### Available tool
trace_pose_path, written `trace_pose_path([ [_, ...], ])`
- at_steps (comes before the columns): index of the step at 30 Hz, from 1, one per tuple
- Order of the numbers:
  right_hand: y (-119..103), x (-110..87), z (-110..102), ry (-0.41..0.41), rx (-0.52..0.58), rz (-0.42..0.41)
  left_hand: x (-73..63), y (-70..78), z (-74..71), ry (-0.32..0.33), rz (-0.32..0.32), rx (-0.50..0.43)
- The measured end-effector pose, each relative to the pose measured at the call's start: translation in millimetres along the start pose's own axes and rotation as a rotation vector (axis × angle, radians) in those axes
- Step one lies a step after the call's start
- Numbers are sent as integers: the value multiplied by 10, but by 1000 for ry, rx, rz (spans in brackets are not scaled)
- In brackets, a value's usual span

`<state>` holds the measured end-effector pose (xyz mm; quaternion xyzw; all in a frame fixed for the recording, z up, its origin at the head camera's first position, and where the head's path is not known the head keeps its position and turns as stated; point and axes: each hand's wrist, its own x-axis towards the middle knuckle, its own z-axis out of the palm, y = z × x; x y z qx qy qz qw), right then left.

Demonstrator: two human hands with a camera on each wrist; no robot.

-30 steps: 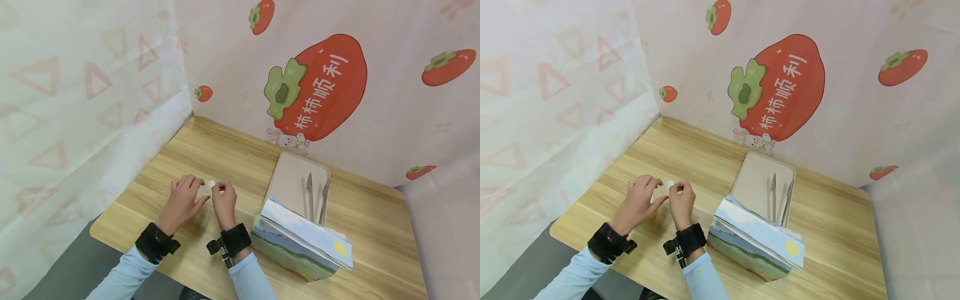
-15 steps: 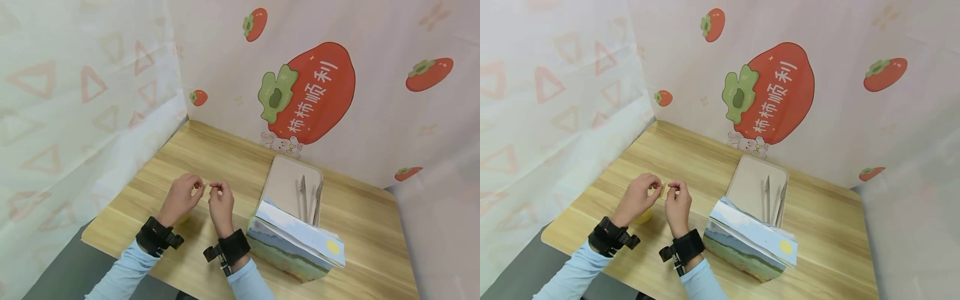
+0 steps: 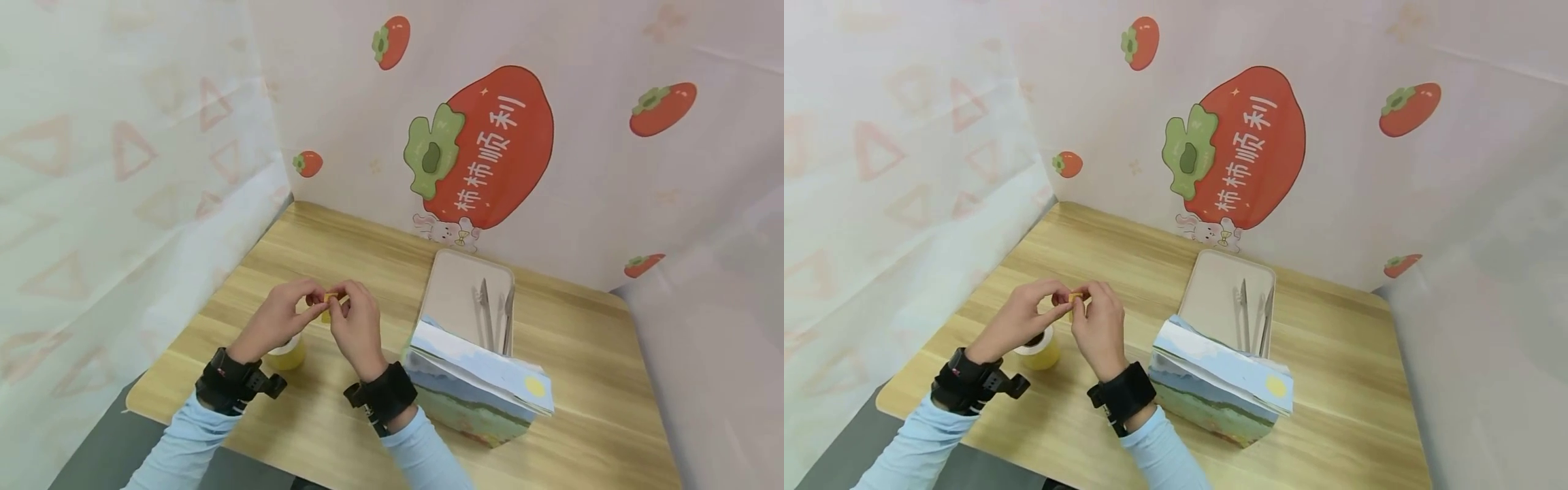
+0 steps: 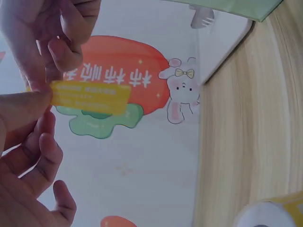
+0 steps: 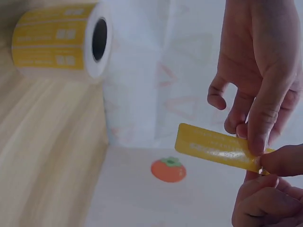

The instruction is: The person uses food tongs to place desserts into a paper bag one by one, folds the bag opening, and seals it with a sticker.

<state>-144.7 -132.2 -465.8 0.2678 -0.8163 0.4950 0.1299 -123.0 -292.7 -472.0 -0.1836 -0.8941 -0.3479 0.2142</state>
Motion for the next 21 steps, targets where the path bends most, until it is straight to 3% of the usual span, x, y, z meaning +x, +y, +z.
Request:
trace_pose_path([
  [6,-157,-82,-267,84,-118,-96,57,118,-12,-30,112,-102],
  [12,-226,-155,-600,182,-214,-199,177,254,79,-73,184,-220],
  [16,-264,-212,-913,185,-205,-227,293,355,178,-127,196,-252],
  [21,-272,-299,-1386,147,-190,-237,452,494,398,-179,174,-227],
])
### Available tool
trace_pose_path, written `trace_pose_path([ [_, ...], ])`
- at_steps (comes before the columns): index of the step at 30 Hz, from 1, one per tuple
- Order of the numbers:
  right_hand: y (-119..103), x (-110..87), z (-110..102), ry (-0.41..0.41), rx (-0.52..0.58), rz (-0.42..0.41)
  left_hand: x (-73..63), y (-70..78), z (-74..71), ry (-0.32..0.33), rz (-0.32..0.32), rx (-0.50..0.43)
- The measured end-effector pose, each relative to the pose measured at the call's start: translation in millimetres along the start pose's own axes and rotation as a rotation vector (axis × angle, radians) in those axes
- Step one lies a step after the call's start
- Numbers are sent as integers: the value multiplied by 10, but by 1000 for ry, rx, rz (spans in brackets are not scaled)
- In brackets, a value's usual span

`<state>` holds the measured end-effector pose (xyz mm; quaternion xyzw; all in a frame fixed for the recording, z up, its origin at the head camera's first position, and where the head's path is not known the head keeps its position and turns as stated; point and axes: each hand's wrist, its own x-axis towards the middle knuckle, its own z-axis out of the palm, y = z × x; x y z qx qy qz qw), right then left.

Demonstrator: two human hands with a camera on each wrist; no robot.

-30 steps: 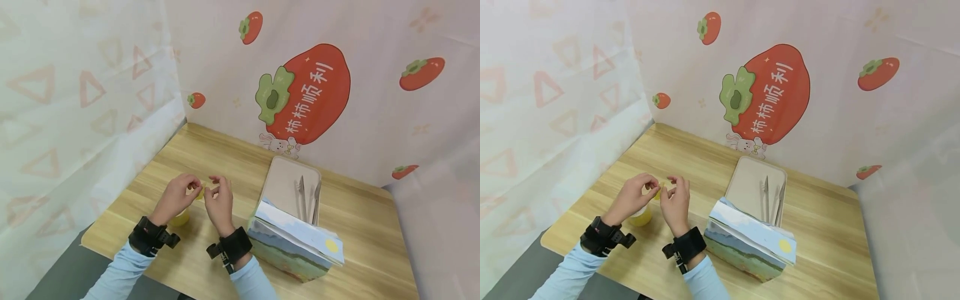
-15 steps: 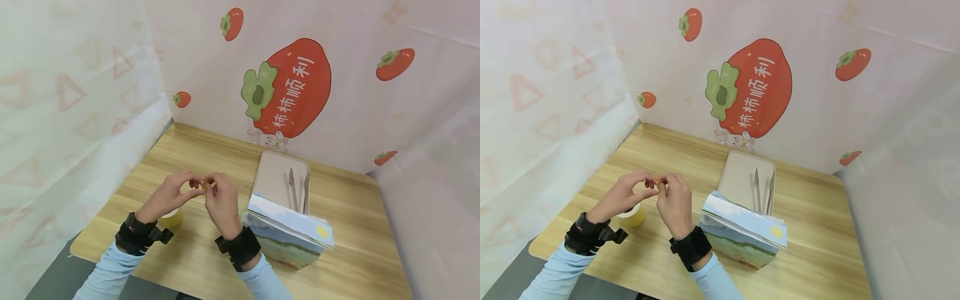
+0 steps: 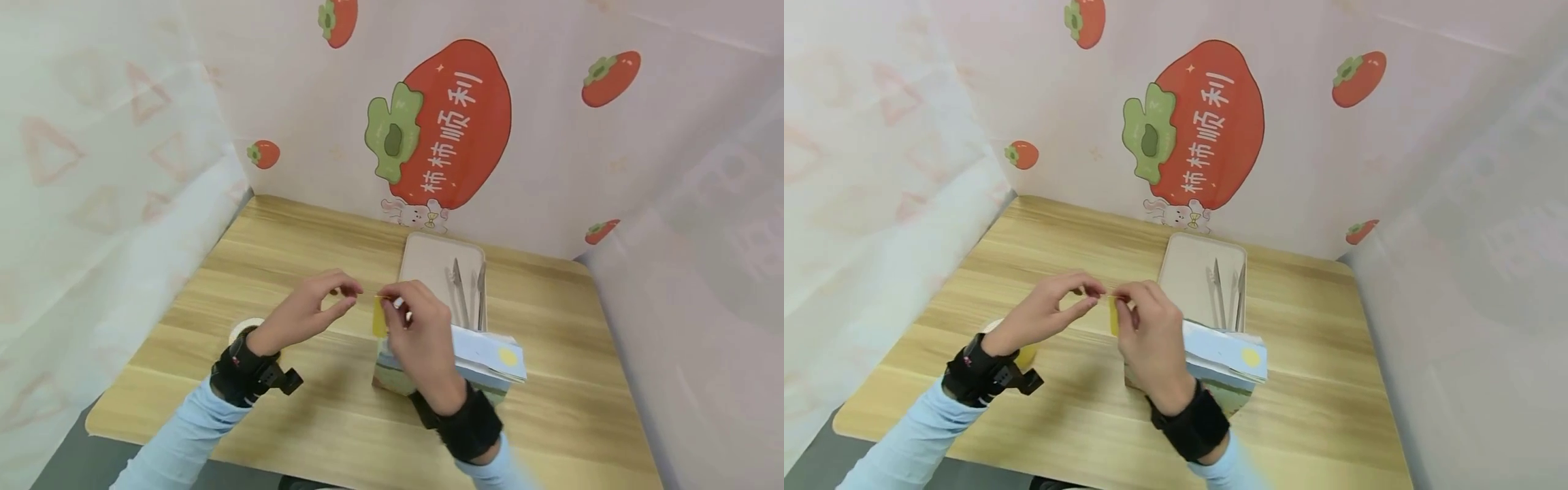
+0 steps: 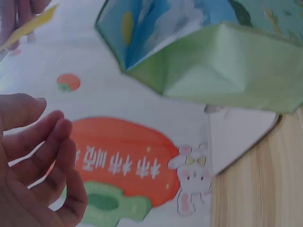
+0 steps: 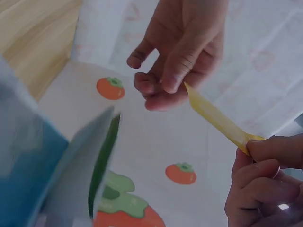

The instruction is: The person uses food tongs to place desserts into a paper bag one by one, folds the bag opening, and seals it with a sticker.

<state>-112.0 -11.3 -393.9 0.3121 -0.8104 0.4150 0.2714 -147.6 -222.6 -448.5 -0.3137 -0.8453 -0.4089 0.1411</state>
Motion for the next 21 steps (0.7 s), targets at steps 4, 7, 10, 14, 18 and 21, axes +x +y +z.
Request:
trace_pose_path([
  [4,107,-44,-407,-56,-19,65,214,95,255,-79,-22,47],
  [7,198,-79,-702,-116,-14,194,347,167,451,-180,-33,85],
  [10,303,-134,-945,-163,2,333,424,215,617,-263,-31,136],
  [14,458,-244,-1117,-194,8,432,435,256,745,-292,-20,217],
  [18,614,-413,-1152,-202,-3,491,425,287,831,-266,-25,274],
  [21,726,-555,-1118,-205,11,550,422,294,907,-232,-17,303],
])
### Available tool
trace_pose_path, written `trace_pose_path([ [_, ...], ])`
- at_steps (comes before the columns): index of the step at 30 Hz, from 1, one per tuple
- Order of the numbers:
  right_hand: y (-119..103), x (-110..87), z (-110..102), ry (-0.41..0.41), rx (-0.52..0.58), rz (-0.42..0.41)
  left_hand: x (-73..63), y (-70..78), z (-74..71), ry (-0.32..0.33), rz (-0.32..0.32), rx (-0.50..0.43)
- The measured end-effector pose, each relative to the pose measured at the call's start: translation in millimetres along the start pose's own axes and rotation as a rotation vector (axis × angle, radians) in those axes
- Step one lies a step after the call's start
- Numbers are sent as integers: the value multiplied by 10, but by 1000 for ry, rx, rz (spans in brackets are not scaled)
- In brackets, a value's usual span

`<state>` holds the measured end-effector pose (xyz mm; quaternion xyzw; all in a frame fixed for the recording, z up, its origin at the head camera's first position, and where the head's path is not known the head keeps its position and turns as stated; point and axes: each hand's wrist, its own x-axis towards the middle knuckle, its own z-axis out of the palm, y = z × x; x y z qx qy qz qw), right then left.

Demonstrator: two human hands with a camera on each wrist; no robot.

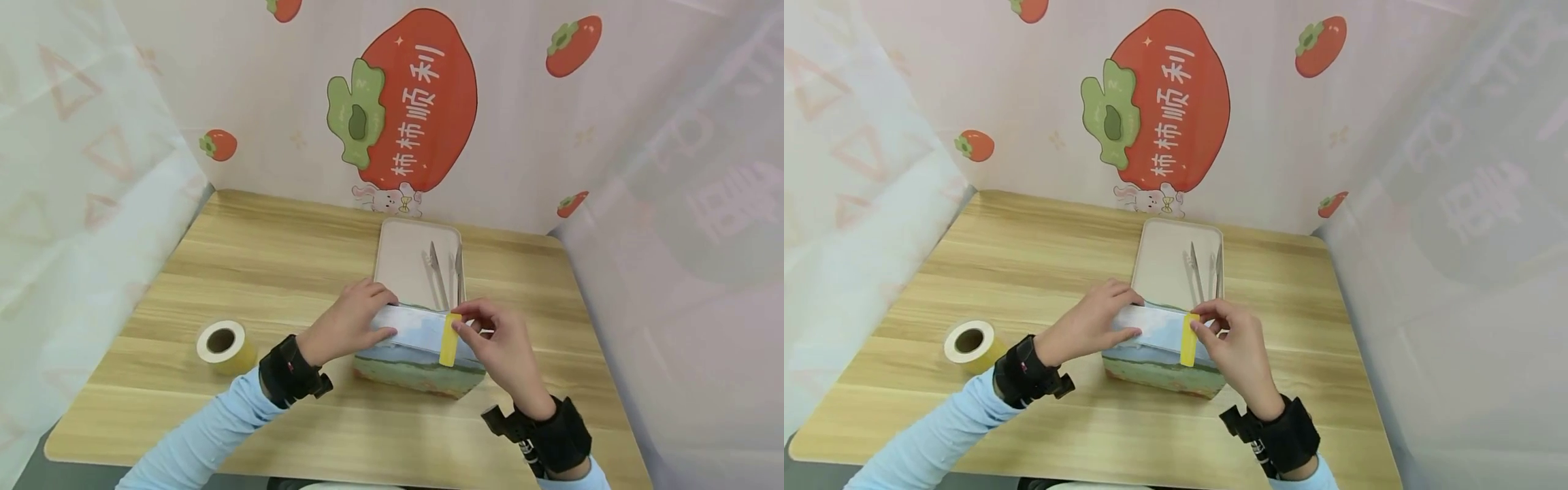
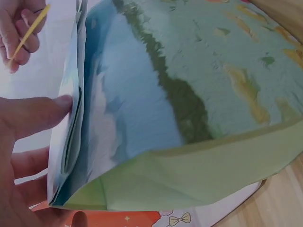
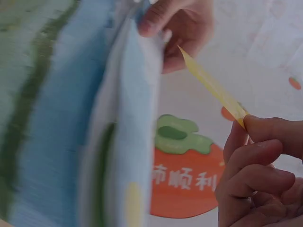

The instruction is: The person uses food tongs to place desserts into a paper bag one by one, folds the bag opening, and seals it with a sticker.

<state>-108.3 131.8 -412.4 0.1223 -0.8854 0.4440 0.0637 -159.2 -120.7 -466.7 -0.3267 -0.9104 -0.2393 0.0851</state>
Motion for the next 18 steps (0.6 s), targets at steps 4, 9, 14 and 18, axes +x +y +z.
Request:
trace_pose_path([
  [4,183,-39,131,8,55,34,5,21,65,60,4,29],
  [9,350,-71,302,58,94,5,-7,54,152,132,-31,-19],
  [14,426,-120,414,122,72,-43,-44,109,288,205,-68,-77],
  [18,442,-122,485,180,37,-77,-42,159,349,260,-96,-64],
])
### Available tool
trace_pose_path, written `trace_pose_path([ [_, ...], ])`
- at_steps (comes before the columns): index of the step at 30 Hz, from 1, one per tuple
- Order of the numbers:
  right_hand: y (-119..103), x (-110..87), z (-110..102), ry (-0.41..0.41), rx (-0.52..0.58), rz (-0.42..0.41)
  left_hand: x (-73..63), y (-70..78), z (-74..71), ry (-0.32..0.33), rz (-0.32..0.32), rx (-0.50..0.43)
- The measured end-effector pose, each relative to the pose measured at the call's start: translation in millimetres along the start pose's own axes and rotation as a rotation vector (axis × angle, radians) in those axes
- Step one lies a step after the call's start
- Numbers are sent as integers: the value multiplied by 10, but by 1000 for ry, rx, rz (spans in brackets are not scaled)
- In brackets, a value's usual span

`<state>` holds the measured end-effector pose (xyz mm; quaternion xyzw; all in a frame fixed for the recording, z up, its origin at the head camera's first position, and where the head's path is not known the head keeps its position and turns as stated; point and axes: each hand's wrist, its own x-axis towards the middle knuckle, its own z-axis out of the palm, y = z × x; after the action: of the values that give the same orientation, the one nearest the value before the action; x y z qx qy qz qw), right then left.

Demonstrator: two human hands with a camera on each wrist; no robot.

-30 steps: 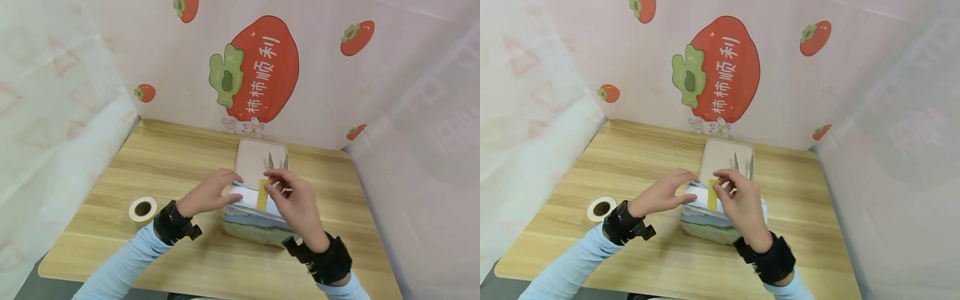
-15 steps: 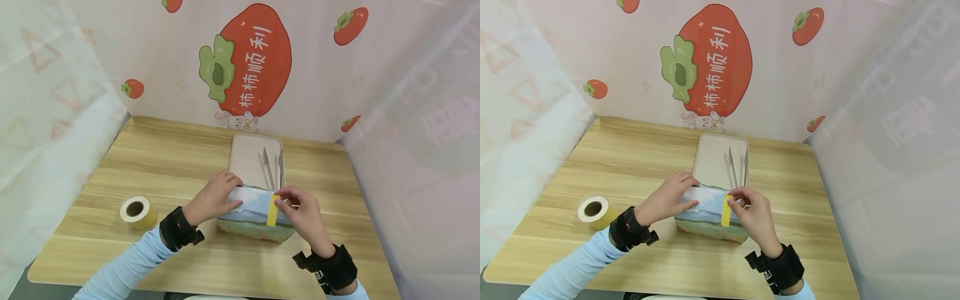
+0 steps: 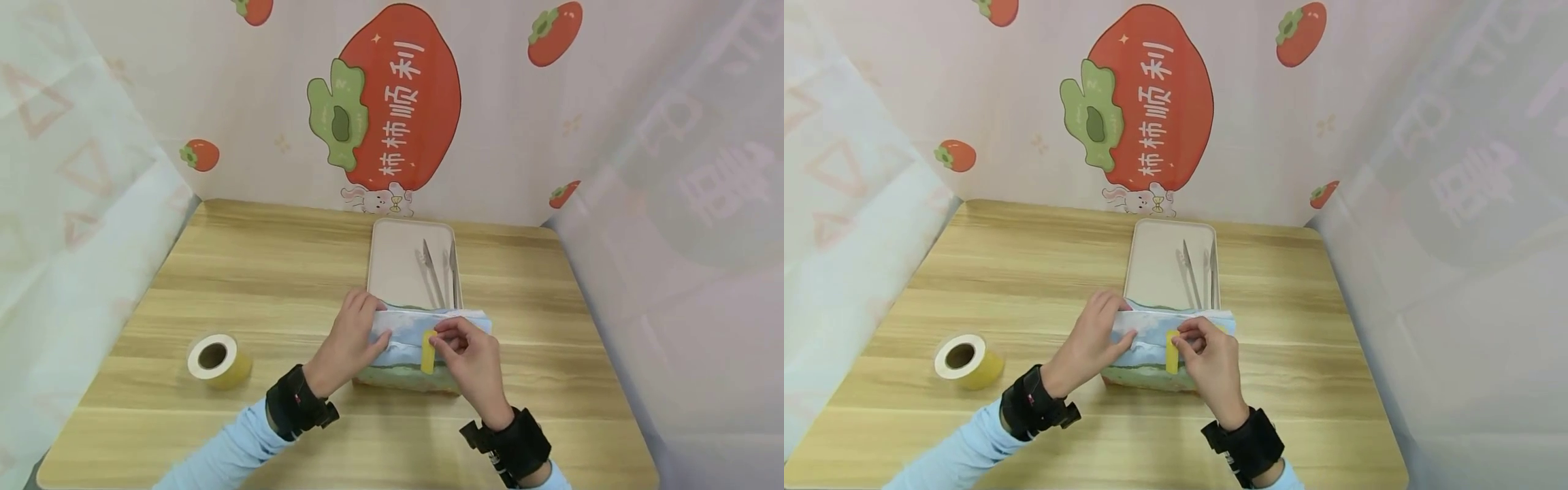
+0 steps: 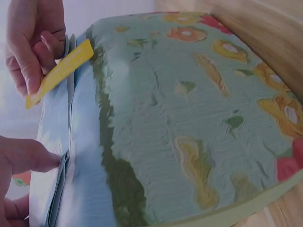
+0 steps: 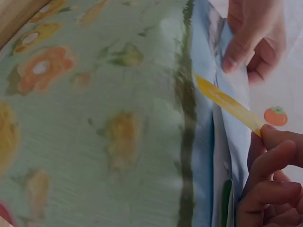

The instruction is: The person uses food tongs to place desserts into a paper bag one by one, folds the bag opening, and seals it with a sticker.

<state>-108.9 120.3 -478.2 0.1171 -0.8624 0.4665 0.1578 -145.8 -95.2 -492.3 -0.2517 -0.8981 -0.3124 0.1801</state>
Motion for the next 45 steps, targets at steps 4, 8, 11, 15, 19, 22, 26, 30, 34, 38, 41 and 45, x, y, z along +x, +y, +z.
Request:
trace_pose_path([
  [4,45,-23,114,53,-45,-37,-24,5,16,18,-11,16],
  [8,107,-39,221,119,-104,-104,-21,-16,19,3,-2,11],
  [11,142,-42,284,169,-170,-185,-16,-41,28,-16,14,19],
  [15,159,-33,343,209,-322,-291,-11,-89,46,-34,48,44],
  [19,133,-22,365,224,-452,-345,-1,-131,43,-42,86,55],
  [22,129,-16,363,240,-505,-350,5,-151,38,-48,108,51],
  [26,159,-4,353,237,-521,-381,5,-160,20,-56,110,46],
  [30,204,-12,367,199,-473,-431,-3,-172,10,-69,103,43],
  [34,240,-29,384,192,-423,-444,-4,-180,28,-70,120,53],
  [38,255,-28,387,180,-410,-468,0,-190,35,-75,125,56],
  [41,272,-40,366,165,-394,-495,-6,-197,31,-74,116,49],
  [45,297,-106,288,124,-328,-515,-9,-201,26,-74,105,26],
])
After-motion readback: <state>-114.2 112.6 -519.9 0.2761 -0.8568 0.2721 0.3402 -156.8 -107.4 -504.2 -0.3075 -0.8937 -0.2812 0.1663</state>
